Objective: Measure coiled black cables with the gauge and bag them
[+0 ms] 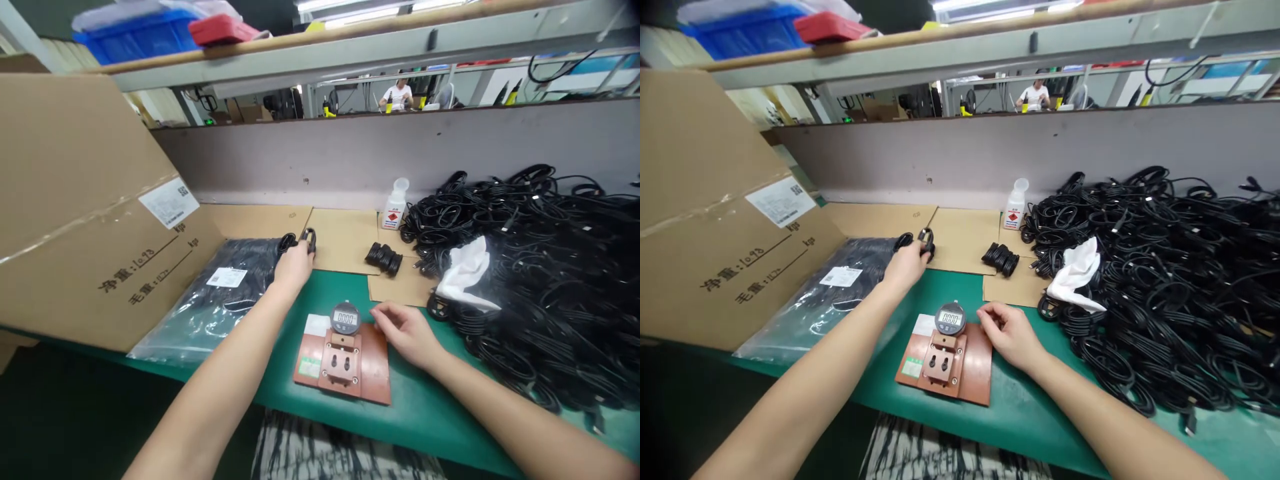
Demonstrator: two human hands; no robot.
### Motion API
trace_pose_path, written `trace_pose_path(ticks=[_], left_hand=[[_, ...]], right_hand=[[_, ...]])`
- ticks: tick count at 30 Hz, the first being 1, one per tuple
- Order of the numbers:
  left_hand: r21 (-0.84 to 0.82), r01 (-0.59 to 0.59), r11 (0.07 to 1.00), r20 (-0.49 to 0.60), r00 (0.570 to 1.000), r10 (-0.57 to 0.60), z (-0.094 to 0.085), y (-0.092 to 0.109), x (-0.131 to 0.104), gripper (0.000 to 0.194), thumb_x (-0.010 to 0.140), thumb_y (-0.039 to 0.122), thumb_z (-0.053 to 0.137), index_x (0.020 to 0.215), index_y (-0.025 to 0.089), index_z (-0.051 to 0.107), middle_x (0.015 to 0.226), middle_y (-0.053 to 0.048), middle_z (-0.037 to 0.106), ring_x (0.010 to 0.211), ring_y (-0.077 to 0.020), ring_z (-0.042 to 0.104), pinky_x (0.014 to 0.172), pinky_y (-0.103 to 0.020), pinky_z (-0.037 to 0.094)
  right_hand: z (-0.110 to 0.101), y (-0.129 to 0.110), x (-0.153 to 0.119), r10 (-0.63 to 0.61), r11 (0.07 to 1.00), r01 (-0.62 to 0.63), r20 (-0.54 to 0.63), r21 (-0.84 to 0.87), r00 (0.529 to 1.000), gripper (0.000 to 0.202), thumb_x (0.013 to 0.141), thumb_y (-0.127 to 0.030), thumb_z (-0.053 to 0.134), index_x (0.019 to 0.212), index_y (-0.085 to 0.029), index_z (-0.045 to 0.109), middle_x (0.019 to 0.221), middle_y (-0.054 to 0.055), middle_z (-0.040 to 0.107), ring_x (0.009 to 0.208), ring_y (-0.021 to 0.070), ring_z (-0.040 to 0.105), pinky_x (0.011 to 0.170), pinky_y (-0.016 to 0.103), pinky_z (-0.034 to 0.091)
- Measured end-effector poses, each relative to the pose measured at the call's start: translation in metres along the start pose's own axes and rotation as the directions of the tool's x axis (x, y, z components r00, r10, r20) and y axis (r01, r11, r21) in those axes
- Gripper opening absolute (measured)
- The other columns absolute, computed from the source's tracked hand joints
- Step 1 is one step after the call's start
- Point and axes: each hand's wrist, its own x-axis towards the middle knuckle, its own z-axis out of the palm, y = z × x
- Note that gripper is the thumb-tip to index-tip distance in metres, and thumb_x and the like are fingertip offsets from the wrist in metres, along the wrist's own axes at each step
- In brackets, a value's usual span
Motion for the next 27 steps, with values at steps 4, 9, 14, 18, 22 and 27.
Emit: trace_pose_path(ticks=[4,9,14,18,22,27], left_hand=[[0.169,0.025,0.985,0.05,0.998,-0.034,0.011,-0.008,-0.004,0.036,0.088,0.022,0.06,0.122,0.011,0.063,0.103,-0.025,0.073,0.099,-0.0416,0.07,0.088,-0.049,0.049],[0.145,-0.051,0.988,0.099,0.994,0.037,0.012,0.014,-0.006,0.046,0.093,0.027,0.052,0.138,0.017,0.052,0.104,-0.018,0.073,0.106,-0.0364,0.067,0.093,-0.047,0.046],[-0.163,-0.174,0.971,0.347,0.911,0.221,0.045,0.064,0.019,0.031,0.091,0.036,0.062,0.115,0.017,0.067,0.098,-0.007,0.073,0.09,-0.0224,0.068,0.085,-0.034,0.051],[-0.378,-0.073,0.923,0.489,0.831,0.266,0.073,0.082,0.035,0.016,0.089,0.028,0.069,0.095,0.013,0.068,0.091,-0.003,0.071,0.081,-0.0173,0.067,0.077,-0.035,0.055],[-0.552,0.12,0.825,0.48,0.855,0.197,0.06,0.068,0.035,0.019,0.089,0.029,0.069,0.085,0.011,0.065,0.08,-0.004,0.07,0.071,-0.0153,0.067,0.067,-0.03,0.055],[-0.792,0.245,0.56,0.36,0.927,0.104,-0.003,0.044,-0.028,0.03,0.088,0.041,0.064,0.098,0.014,0.06,0.106,-0.014,0.074,0.088,-0.02,0.072,0.073,-0.029,0.056]], right_hand=[[-0.002,0.014,-0.002,-0.011,1.0,0.011,0.027,0.025,1.0,0.031,0.093,-0.041,0.055,0.081,-0.016,0.068,0.062,0.001,0.064,0.054,0.0138,0.055,0.05,0.024,0.043],[-0.003,0.016,0.002,0.019,0.997,-0.022,0.034,0.07,0.999,0.03,0.093,-0.039,0.054,0.078,-0.016,0.066,0.062,0.0,0.062,0.053,0.0126,0.053,0.05,0.023,0.039],[-0.003,0.016,0.006,0.053,0.994,-0.054,0.018,0.092,0.998,0.031,0.092,-0.039,0.052,0.077,-0.015,0.065,0.061,0.0,0.06,0.053,0.0117,0.051,0.051,0.022,0.038],[-0.005,0.015,0.006,0.057,0.993,-0.058,0.013,0.1,0.998,0.029,0.091,-0.037,0.053,0.075,-0.015,0.065,0.061,0.0,0.06,0.053,0.0115,0.05,0.051,0.022,0.037],[-0.006,0.017,0.006,0.059,0.993,-0.061,0.026,0.105,0.998,0.029,0.09,-0.038,0.053,0.078,-0.015,0.066,0.062,0.0,0.061,0.054,0.0118,0.051,0.051,0.022,0.037],[-0.004,0.02,0.005,0.048,0.993,-0.053,0.043,0.101,0.998,0.033,0.091,-0.042,0.053,0.076,-0.015,0.065,0.061,0.0,0.059,0.054,0.0123,0.051,0.051,0.022,0.039]])
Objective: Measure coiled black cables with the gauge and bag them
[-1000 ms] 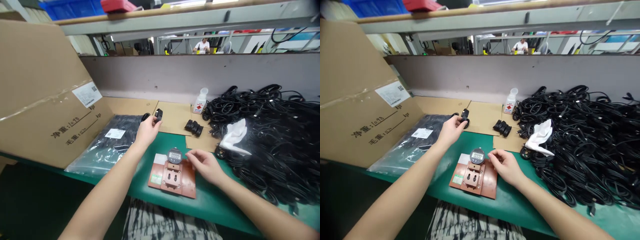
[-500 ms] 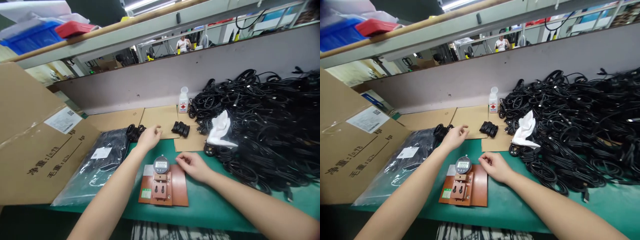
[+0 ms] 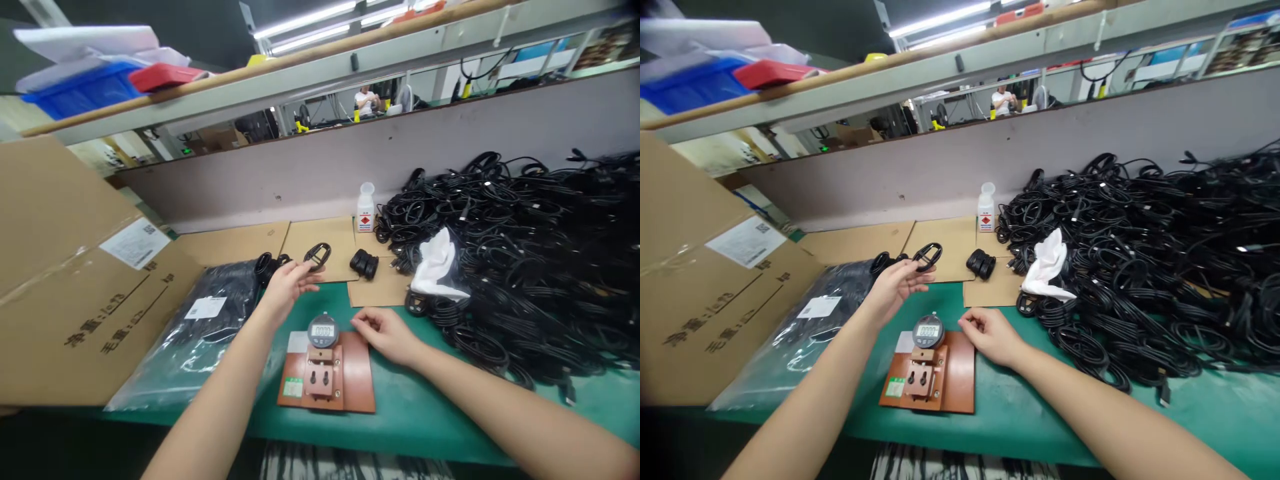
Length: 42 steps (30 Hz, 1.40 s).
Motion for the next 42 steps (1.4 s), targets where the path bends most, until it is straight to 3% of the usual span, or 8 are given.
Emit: trace_pose_path(ticks=[6,11,15,22,25,30,36,42], left_hand=[[-0.51,0.214,0.833,0.128,0.977,-0.172,0.019,-0.026,-0.154,0.047,0.086,0.026,0.071,0.128,0.014,0.053,0.106,-0.017,0.074,0.078,-0.0204,0.073,0.064,-0.027,0.056],[-0.665,0.252,0.703,0.152,0.967,-0.203,0.036,-0.06,-0.217,0.038,0.084,0.022,0.073,0.12,0.015,0.06,0.107,-0.014,0.07,0.084,-0.0202,0.07,0.065,-0.028,0.056],[-0.609,0.198,0.768,0.034,0.974,-0.224,0.037,-0.067,-0.224,0.027,0.087,0.029,0.071,0.109,0.016,0.062,0.091,-0.007,0.066,0.07,-0.0152,0.066,0.057,-0.024,0.052],[-0.405,0.166,0.899,-0.138,0.961,-0.239,0.047,-0.072,-0.226,0.026,0.088,0.031,0.07,0.109,0.021,0.061,0.087,-0.001,0.061,0.071,-0.0109,0.059,0.061,-0.019,0.05],[-0.363,0.147,0.92,-0.088,0.978,-0.191,0.052,-0.075,-0.234,0.023,0.091,0.028,0.067,0.112,0.022,0.063,0.094,-0.002,0.063,0.089,-0.0141,0.06,0.087,-0.025,0.051],[-0.499,0.175,0.849,0.107,0.984,-0.14,0.048,-0.083,-0.244,0.039,0.091,0.029,0.066,0.129,0.025,0.058,0.104,-0.008,0.064,0.09,-0.0178,0.063,0.076,-0.026,0.054],[-0.064,0.067,0.996,0.013,0.998,-0.066,0.039,-0.09,-0.245,0.028,0.088,0.017,0.065,0.115,0.024,0.071,0.128,-0.011,0.055,0.117,-0.0256,0.06,0.098,-0.034,0.052],[0.279,-0.066,0.958,-0.236,0.962,0.136,0.044,-0.097,-0.249,0.018,0.082,0.02,0.072,0.1,0.021,0.076,0.11,-0.01,0.064,0.101,-0.0253,0.066,0.09,-0.035,0.057]], right_hand=[[0.004,0.001,-0.003,-0.016,1.0,0.016,0.014,-0.013,1.0,0.034,0.092,-0.045,0.054,0.081,-0.015,0.066,0.06,-0.001,0.058,0.053,0.0125,0.052,0.05,0.023,0.04],[0.007,-0.016,-0.019,-0.045,0.997,0.046,0.027,-0.061,0.999,0.028,0.094,-0.04,0.056,0.086,-0.016,0.068,0.063,0.0,0.062,0.054,0.0121,0.054,0.051,0.022,0.042],[0.012,-0.04,-0.038,-0.335,0.925,0.339,0.055,-0.172,0.941,0.012,0.095,-0.022,0.057,0.093,-0.019,0.068,0.076,0.002,0.072,0.059,0.012,0.063,0.055,0.021,0.047],[0.032,-0.052,-0.062,-0.718,0.579,0.807,0.397,-0.115,0.572,0.033,0.091,-0.007,0.054,0.124,-0.007,0.056,0.067,0.005,0.066,0.054,0.0166,0.057,0.049,0.029,0.039],[0.035,-0.048,-0.065,-0.702,0.59,0.799,0.416,-0.116,0.579,0.035,0.092,-0.007,0.054,0.127,-0.005,0.054,0.068,0.005,0.065,0.053,0.0163,0.054,0.048,0.029,0.037],[0.031,-0.043,-0.064,-0.656,0.656,0.748,0.411,-0.102,0.632,0.031,0.093,-0.008,0.053,0.124,-0.008,0.054,0.072,0.005,0.065,0.059,0.0156,0.057,0.051,0.028,0.042],[0.03,-0.046,-0.063,-0.643,0.609,0.788,0.525,-0.092,0.558,0.023,0.097,-0.013,0.047,0.118,-0.008,0.057,0.075,0.007,0.067,0.062,0.0169,0.062,0.056,0.028,0.051],[0.037,-0.045,-0.062,-0.67,0.58,0.804,0.484,-0.133,0.563,0.024,0.098,-0.014,0.047,0.119,-0.006,0.057,0.095,0.014,0.073,0.085,0.0189,0.071,0.068,0.028,0.06]])
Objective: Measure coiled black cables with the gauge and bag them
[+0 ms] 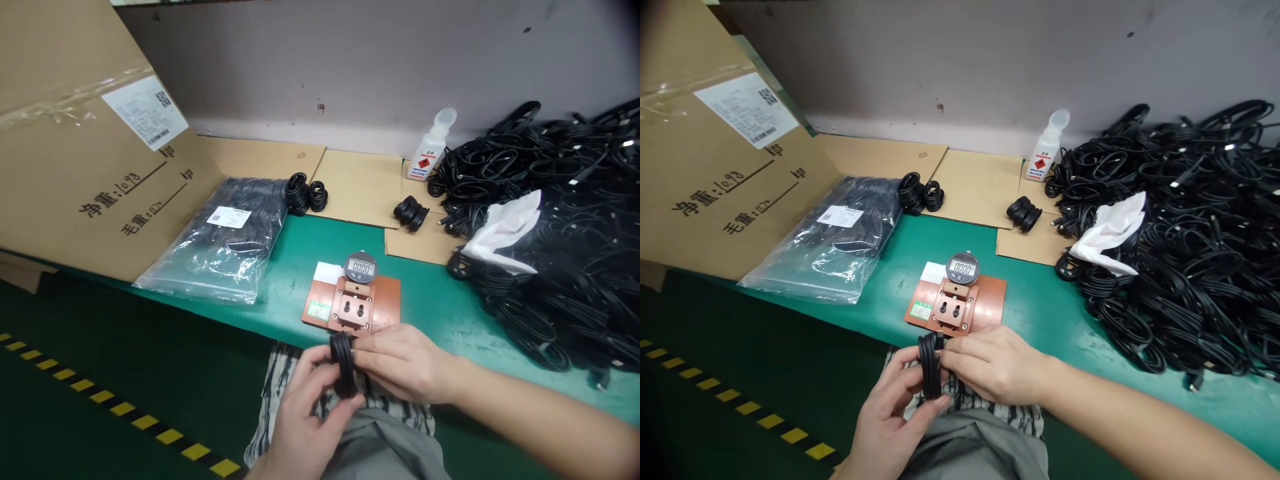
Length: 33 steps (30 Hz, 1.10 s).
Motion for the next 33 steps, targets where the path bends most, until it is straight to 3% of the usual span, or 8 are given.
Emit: trace_pose_path(ticks=[3,10,17,21,23,25,28,33], left_hand=[[-0.029,-0.007,1.0,-0.036,0.999,0.006,-0.001,0.0,-0.004,0.017,0.078,0.018,0.076,0.094,0.023,0.077,0.105,-0.01,0.065,0.105,-0.0281,0.064,0.091,-0.037,0.056],[-0.33,0.283,0.9,0.249,0.946,-0.206,-0.009,0.008,0.001,0.022,0.077,0.022,0.08,0.098,0.022,0.073,0.106,-0.008,0.058,0.091,-0.0214,0.064,0.08,-0.028,0.057],[-0.283,0.328,0.901,0.37,0.904,-0.213,-0.015,0.007,0.003,0.031,0.082,0.021,0.076,0.112,0.029,0.069,0.12,-0.006,0.056,0.112,-0.0246,0.06,0.096,-0.031,0.051],[-0.5,0.416,0.76,0.403,0.888,-0.221,-0.015,0.004,0.002,0.063,0.081,0.019,0.078,0.129,0.04,0.045,0.117,-0.003,0.059,0.094,-0.0184,0.066,0.084,-0.031,0.054],[-0.496,0.489,0.718,0.475,0.845,-0.247,-0.015,0.002,0.003,0.082,0.078,0.019,0.081,0.14,0.042,0.031,0.116,-0.005,0.061,0.087,-0.0171,0.067,0.08,-0.031,0.055],[-0.443,0.526,0.726,0.518,0.811,-0.271,-0.015,0.002,0.005,0.086,0.075,0.019,0.083,0.142,0.036,0.032,0.111,-0.006,0.064,0.087,-0.0183,0.068,0.08,-0.03,0.054],[-0.46,0.504,0.731,0.456,0.841,-0.293,-0.014,0.004,0.008,0.076,0.072,0.02,0.086,0.135,0.03,0.044,0.103,-0.005,0.066,0.089,-0.0192,0.068,0.079,-0.028,0.054],[-0.515,0.422,0.746,0.278,0.906,-0.32,-0.012,0.008,0.013,0.073,0.07,0.022,0.087,0.132,0.028,0.048,0.097,-0.003,0.069,0.085,-0.0186,0.069,0.076,-0.026,0.054]], right_hand=[[0.003,0.001,0.0,0.02,0.999,-0.02,0.0,-0.034,1.0,0.023,0.098,-0.015,0.049,0.116,-0.007,0.059,0.098,0.014,0.072,0.083,0.0189,0.071,0.066,0.028,0.06],[0.004,0.003,-0.001,-0.033,0.999,0.033,-0.016,-0.006,0.999,0.018,0.099,-0.015,0.046,0.11,-0.011,0.059,0.09,0.008,0.071,0.067,0.0143,0.065,0.055,0.026,0.052],[0.001,0.004,-0.001,-0.014,0.999,0.017,0.111,-0.029,0.994,0.023,0.102,-0.019,0.043,0.115,-0.012,0.06,0.093,0.009,0.071,0.069,0.0137,0.064,0.054,0.025,0.049],[0.002,0.004,-0.003,-0.026,1.0,0.025,0.105,0.002,0.994,0.025,0.102,-0.018,0.04,0.116,-0.011,0.06,0.092,0.009,0.071,0.071,0.0138,0.065,0.055,0.026,0.049],[0.003,0.003,-0.004,-0.037,0.999,0.037,0.146,0.0,0.989,0.024,0.102,-0.017,0.04,0.115,-0.011,0.06,0.094,0.009,0.072,0.072,0.0138,0.065,0.054,0.026,0.048],[0.003,0.002,-0.003,-0.047,0.999,0.047,0.193,0.004,0.98,0.024,0.102,-0.016,0.041,0.115,-0.011,0.06,0.092,0.008,0.072,0.069,0.0139,0.064,0.052,0.027,0.047],[0.003,0.002,-0.002,-0.023,1.0,0.025,0.166,-0.01,0.986,0.024,0.102,-0.018,0.042,0.117,-0.01,0.059,0.086,0.006,0.07,0.064,0.0135,0.062,0.049,0.027,0.044],[0.006,0.004,-0.001,0.012,0.993,-0.009,0.027,-0.117,1.0,0.024,0.101,-0.017,0.044,0.119,-0.008,0.056,0.066,0.0,0.063,0.052,0.0124,0.053,0.048,0.027,0.04]])
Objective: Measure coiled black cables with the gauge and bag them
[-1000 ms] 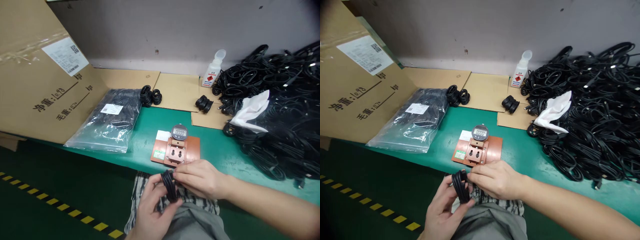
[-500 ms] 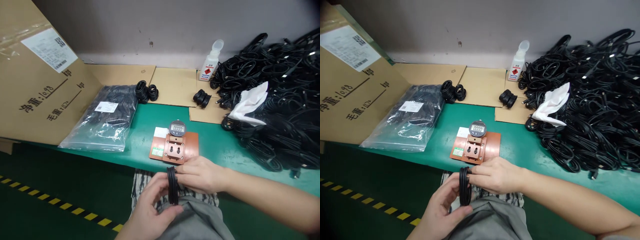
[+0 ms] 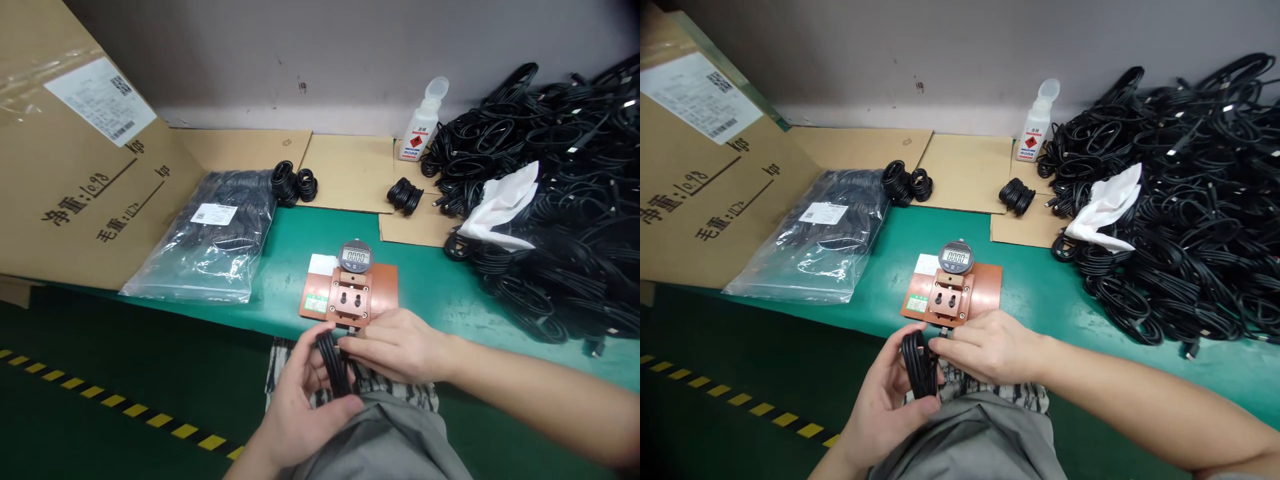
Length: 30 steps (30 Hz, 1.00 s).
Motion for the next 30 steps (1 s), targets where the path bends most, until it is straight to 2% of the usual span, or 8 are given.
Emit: trace_pose_path(ticks=[4,8,11,16,24,30], left_hand=[[0.015,-0.047,0.999,0.065,0.997,0.046,-0.002,-0.002,0.007,0.072,0.072,0.018,0.085,0.133,0.027,0.047,0.099,-0.005,0.069,0.087,-0.019,0.069,0.078,-0.026,0.055],[-0.082,-0.04,0.996,0.064,0.997,0.045,-0.001,-0.003,0.012,0.069,0.073,0.024,0.085,0.131,0.026,0.047,0.091,-0.004,0.069,0.085,-0.0186,0.068,0.073,-0.025,0.054],[-0.144,-0.011,0.989,0.044,0.999,0.018,0.002,-0.001,0.013,0.07,0.071,0.028,0.086,0.129,0.027,0.047,0.088,-0.003,0.07,0.078,-0.0172,0.068,0.067,-0.024,0.053],[-0.153,0.028,0.988,0.039,0.999,-0.022,0.005,0.004,0.014,0.079,0.069,0.031,0.088,0.133,0.026,0.043,0.083,-0.002,0.069,0.061,-0.0138,0.064,0.057,-0.024,0.054],[-0.178,0.018,0.984,0.055,0.998,-0.009,0.003,0.004,0.02,0.08,0.07,0.03,0.088,0.133,0.026,0.039,0.084,-0.002,0.07,0.058,-0.0123,0.065,0.057,-0.023,0.056],[-0.197,0.013,0.98,0.066,0.998,0.0,0.005,0.008,0.024,0.082,0.069,0.028,0.089,0.134,0.024,0.038,0.082,-0.002,0.069,0.059,-0.0122,0.064,0.056,-0.023,0.057]], right_hand=[[0.004,0.003,-0.003,0.005,0.999,-0.006,-0.025,-0.049,1.0,0.029,0.099,-0.015,0.044,0.124,-0.008,0.055,0.061,-0.003,0.06,0.048,0.0127,0.05,0.045,0.027,0.038],[0.006,0.004,-0.004,0.023,0.999,-0.024,-0.048,-0.034,0.999,0.03,0.097,-0.014,0.048,0.125,-0.007,0.055,0.065,-0.001,0.063,0.052,0.0137,0.055,0.047,0.028,0.04],[0.007,0.005,-0.002,0.031,0.999,-0.032,-0.067,-0.015,0.997,0.031,0.097,-0.014,0.047,0.126,-0.007,0.055,0.066,-0.001,0.065,0.053,0.0135,0.057,0.048,0.028,0.041],[0.008,0.005,-0.003,0.062,0.998,-0.063,-0.066,-0.006,0.996,0.034,0.097,-0.014,0.049,0.13,-0.008,0.052,0.069,-0.001,0.067,0.054,0.0121,0.059,0.048,0.026,0.043],[0.008,0.006,-0.002,0.111,0.993,-0.113,-0.101,-0.014,0.989,0.031,0.098,-0.017,0.052,0.129,-0.012,0.054,0.07,-0.002,0.07,0.054,0.0097,0.061,0.05,0.025,0.043],[0.006,0.004,0.0,0.14,0.99,-0.141,-0.11,-0.006,0.984,0.027,0.098,-0.015,0.054,0.124,-0.01,0.059,0.07,0.0,0.071,0.053,0.0116,0.059,0.049,0.026,0.04]])
